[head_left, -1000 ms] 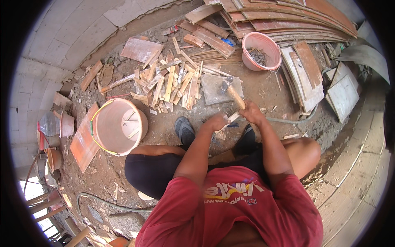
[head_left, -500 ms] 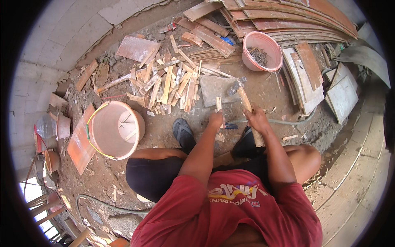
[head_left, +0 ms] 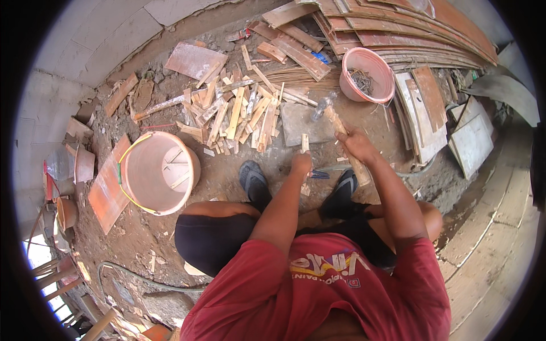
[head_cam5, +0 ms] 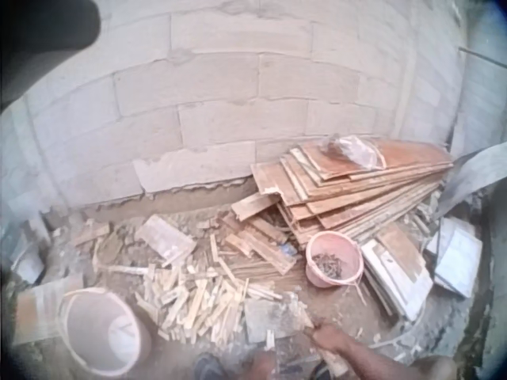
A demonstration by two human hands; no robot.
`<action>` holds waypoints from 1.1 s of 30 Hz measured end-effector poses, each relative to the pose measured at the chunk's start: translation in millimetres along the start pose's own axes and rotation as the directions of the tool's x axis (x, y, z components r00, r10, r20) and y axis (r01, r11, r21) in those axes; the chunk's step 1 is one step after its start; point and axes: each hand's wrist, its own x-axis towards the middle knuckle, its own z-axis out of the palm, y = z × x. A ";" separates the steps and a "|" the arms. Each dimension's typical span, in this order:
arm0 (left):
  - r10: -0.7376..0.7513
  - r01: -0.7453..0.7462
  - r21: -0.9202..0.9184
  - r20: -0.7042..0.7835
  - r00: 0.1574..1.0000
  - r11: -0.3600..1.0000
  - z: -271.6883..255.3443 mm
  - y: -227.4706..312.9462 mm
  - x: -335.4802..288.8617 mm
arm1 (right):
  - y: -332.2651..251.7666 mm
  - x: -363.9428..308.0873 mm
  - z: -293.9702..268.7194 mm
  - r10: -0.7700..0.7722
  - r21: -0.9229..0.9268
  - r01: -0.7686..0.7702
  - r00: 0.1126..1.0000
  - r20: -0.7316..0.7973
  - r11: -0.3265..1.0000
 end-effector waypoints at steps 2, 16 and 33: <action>-0.012 0.012 -0.004 -0.011 1.000 1.000 2.9 0.4 1.3 | 0.8 -0.6 2.1 -0.037 0.011 0.039 0.992 -0.123 0.999; -0.059 0.059 0.012 -0.017 0.998 0.998 4.2 11.8 -5.3 | 71.3 -15.6 61.9 -0.254 -0.256 0.204 0.951 -0.177 0.945; -0.093 0.066 -0.219 -0.113 0.989 0.973 -72.3 63.2 -17.0 | 56.7 74.7 54.3 -0.569 -0.839 0.255 0.819 -0.077 0.481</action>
